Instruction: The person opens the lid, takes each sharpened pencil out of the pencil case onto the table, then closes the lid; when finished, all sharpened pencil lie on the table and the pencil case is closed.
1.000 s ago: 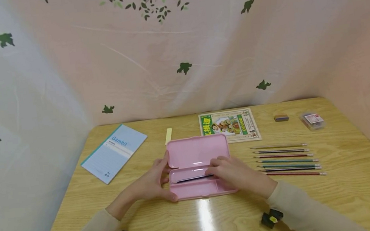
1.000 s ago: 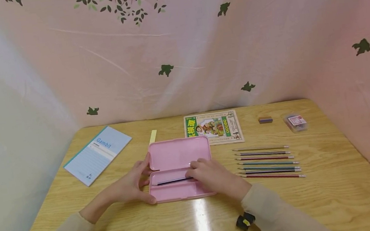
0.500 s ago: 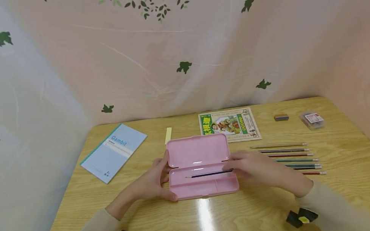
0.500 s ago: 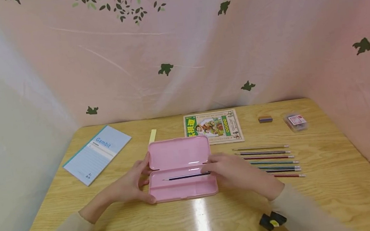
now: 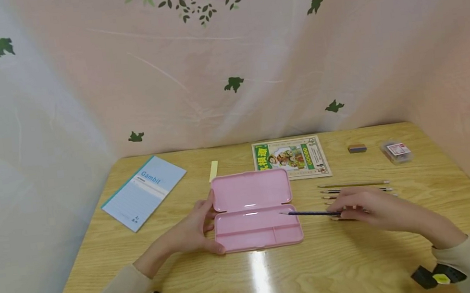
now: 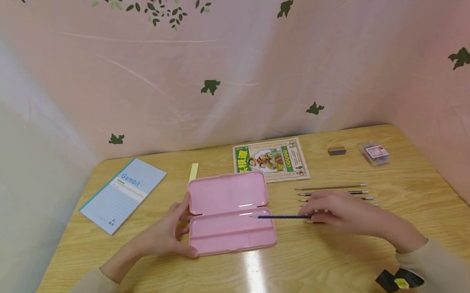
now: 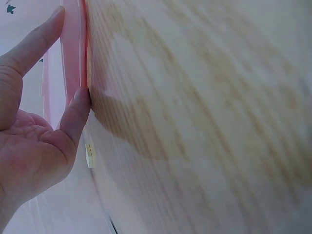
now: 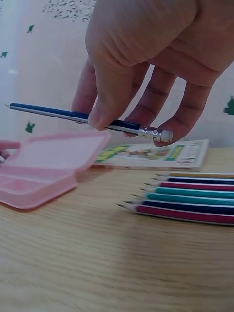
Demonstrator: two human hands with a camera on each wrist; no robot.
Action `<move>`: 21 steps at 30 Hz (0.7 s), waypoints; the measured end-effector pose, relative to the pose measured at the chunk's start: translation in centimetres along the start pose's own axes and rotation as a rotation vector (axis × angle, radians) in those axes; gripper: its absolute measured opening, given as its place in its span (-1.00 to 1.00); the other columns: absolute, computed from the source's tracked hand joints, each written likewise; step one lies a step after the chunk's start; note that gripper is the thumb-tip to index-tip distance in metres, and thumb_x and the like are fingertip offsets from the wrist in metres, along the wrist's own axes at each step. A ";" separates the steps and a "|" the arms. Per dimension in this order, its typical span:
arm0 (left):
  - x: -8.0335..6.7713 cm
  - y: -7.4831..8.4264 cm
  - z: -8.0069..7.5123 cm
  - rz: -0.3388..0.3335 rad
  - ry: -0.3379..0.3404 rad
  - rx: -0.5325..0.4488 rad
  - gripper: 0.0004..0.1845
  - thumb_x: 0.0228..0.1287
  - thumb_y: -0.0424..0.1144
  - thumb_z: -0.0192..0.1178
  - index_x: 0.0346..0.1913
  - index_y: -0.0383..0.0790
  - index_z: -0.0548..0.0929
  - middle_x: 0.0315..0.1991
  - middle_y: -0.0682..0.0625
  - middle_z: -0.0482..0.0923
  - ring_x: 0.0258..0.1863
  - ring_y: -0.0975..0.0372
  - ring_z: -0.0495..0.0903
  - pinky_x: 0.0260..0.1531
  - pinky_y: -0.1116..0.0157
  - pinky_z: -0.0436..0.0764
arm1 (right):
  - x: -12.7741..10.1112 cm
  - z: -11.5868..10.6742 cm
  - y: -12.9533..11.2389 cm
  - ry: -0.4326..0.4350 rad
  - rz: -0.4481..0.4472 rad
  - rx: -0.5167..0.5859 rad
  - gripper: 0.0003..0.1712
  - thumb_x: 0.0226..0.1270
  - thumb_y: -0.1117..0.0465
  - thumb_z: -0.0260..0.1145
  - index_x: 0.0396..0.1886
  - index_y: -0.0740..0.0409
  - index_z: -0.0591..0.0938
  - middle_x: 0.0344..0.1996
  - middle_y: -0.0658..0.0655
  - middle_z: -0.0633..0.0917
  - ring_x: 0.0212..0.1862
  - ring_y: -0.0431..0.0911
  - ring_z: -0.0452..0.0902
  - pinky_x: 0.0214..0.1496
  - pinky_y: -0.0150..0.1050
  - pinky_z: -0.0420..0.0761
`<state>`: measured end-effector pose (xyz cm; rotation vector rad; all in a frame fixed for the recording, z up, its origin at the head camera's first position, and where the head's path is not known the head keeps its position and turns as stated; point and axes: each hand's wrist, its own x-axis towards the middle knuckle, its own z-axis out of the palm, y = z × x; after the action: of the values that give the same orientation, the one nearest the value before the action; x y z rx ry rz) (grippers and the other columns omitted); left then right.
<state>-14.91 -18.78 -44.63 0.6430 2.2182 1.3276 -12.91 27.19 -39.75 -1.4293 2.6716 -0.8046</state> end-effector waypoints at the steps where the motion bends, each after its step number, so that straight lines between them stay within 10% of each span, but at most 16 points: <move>1: 0.0 0.0 0.0 0.001 0.000 0.002 0.51 -0.08 -0.22 0.67 0.63 -0.14 -0.41 0.42 -0.23 0.00 0.41 -0.02 0.29 0.34 0.15 0.45 | -0.5 -0.1 0.2 0.007 0.000 -0.020 -0.58 0.23 0.49 0.42 0.01 0.01 0.75 -0.20 -0.12 0.67 -0.28 -0.37 0.51 -0.38 -0.45 0.59; 21: -0.1 0.0 -0.1 -0.017 0.006 0.022 0.53 -0.13 -0.17 0.69 0.63 -0.08 -0.39 0.41 -0.15 0.02 0.42 0.07 0.30 0.33 0.24 0.45 | -8.1 0.5 4.6 0.023 -0.006 -0.259 -0.42 -0.10 0.58 0.52 -0.11 -0.07 0.77 -0.21 -0.19 0.64 -0.21 -0.30 0.56 -0.24 -0.55 0.51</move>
<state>-14.86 -18.94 -44.59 0.6276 2.2408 1.3004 -11.56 35.37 -44.05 -1.4836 2.8771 -0.4903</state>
